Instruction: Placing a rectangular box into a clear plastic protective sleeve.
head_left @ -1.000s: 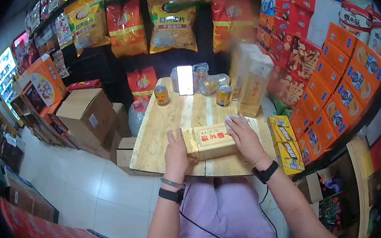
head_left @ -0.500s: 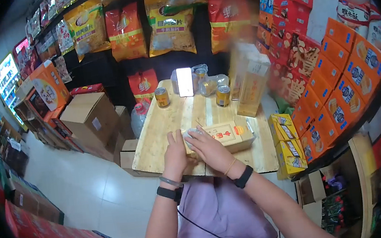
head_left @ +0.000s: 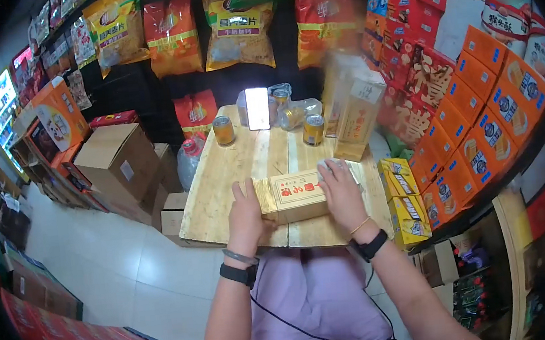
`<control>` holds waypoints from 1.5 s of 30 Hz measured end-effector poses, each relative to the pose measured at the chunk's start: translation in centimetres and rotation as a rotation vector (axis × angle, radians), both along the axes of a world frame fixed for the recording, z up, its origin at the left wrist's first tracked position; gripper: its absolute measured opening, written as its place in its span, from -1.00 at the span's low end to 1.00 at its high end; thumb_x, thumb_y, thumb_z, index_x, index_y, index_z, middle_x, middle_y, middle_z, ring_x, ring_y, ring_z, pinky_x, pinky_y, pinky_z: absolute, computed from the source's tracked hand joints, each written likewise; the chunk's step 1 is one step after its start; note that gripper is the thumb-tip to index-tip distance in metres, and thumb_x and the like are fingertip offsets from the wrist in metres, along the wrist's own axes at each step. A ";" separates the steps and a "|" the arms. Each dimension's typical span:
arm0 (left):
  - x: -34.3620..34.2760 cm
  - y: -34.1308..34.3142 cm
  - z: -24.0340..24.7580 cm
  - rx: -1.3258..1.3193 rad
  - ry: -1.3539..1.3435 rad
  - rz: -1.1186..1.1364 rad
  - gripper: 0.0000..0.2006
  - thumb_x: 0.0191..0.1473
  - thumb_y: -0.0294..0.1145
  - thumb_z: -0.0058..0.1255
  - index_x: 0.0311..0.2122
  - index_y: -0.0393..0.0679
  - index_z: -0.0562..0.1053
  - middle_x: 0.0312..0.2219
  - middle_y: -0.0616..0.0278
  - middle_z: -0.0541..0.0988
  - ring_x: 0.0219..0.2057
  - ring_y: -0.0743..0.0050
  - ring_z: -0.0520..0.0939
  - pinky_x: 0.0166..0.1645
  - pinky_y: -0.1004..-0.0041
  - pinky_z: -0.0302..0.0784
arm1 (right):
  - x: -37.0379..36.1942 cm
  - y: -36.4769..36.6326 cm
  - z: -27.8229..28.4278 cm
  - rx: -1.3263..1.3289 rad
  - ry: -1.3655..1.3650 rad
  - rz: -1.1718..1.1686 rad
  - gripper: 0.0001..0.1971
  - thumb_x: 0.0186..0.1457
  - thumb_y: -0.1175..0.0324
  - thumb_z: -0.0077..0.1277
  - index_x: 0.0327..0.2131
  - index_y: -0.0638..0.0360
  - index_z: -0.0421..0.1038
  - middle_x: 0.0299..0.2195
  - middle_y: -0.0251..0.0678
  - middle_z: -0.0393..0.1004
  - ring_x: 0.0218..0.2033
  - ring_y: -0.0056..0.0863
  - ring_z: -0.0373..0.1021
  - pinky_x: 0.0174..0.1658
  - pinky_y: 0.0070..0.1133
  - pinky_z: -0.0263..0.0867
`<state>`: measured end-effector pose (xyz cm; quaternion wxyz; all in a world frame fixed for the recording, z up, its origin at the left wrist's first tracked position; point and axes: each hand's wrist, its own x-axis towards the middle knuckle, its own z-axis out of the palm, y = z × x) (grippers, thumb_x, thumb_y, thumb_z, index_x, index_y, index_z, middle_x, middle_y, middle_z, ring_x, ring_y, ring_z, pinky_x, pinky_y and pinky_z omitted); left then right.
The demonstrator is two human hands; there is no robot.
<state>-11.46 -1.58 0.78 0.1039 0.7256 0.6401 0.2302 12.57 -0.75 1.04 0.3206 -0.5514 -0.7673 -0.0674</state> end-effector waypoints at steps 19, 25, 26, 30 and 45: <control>0.3 0.1 -0.2 0.011 0.026 0.028 0.22 -0.57 -0.31 0.56 0.28 -0.23 0.05 0.21 -0.36 0.10 -0.17 -0.26 0.60 -0.12 0.14 0.60 | 0.8 -0.2 0.3 -0.125 0.077 0.341 -0.63 0.24 0.32 -0.06 0.11 0.12 0.38 0.16 -0.15 0.33 0.27 -0.06 0.13 0.28 -0.33 0.13; -0.1 0.2 0.1 -0.025 0.030 0.043 0.26 -0.61 -0.30 0.57 0.28 -0.25 0.03 0.20 -0.40 0.10 -0.13 -0.32 0.58 -0.08 0.13 0.59 | 2.6 1.0 0.3 -0.104 0.087 0.122 -0.63 0.27 0.27 -0.11 0.10 0.18 0.38 0.15 -0.10 0.33 0.25 0.02 0.14 0.30 -0.28 0.08; -0.1 0.1 0.2 -0.023 0.040 0.048 0.26 -0.61 -0.31 0.57 0.28 -0.26 0.03 0.20 -0.41 0.09 -0.13 -0.32 0.58 -0.09 0.13 0.60 | 1.8 0.9 0.2 -0.107 0.085 0.119 -0.63 0.27 0.27 -0.11 0.10 0.18 0.38 0.15 -0.10 0.33 0.25 0.02 0.14 0.30 -0.28 0.08; 0.3 0.0 0.1 -0.022 0.039 0.036 0.22 -0.55 -0.31 0.56 0.29 -0.25 0.05 0.21 -0.37 0.08 -0.22 -0.19 0.61 -0.14 0.19 0.62 | -3.5 0.7 0.4 0.104 -0.170 0.132 -0.62 0.25 0.27 -0.11 0.07 0.22 0.39 0.11 -0.08 0.36 0.20 -0.02 0.19 0.34 -0.23 -0.01; -0.1 0.6 -0.5 0.001 -0.014 -0.003 0.28 -0.61 -0.29 0.57 0.29 -0.21 -0.01 0.21 -0.45 0.08 -0.06 -0.36 0.54 -0.02 0.14 0.57 | -1.1 -1.9 0.5 -0.136 0.029 0.438 -0.60 0.23 0.38 -0.06 0.14 0.08 0.34 0.15 -0.18 0.33 0.27 -0.06 0.13 0.30 -0.32 0.12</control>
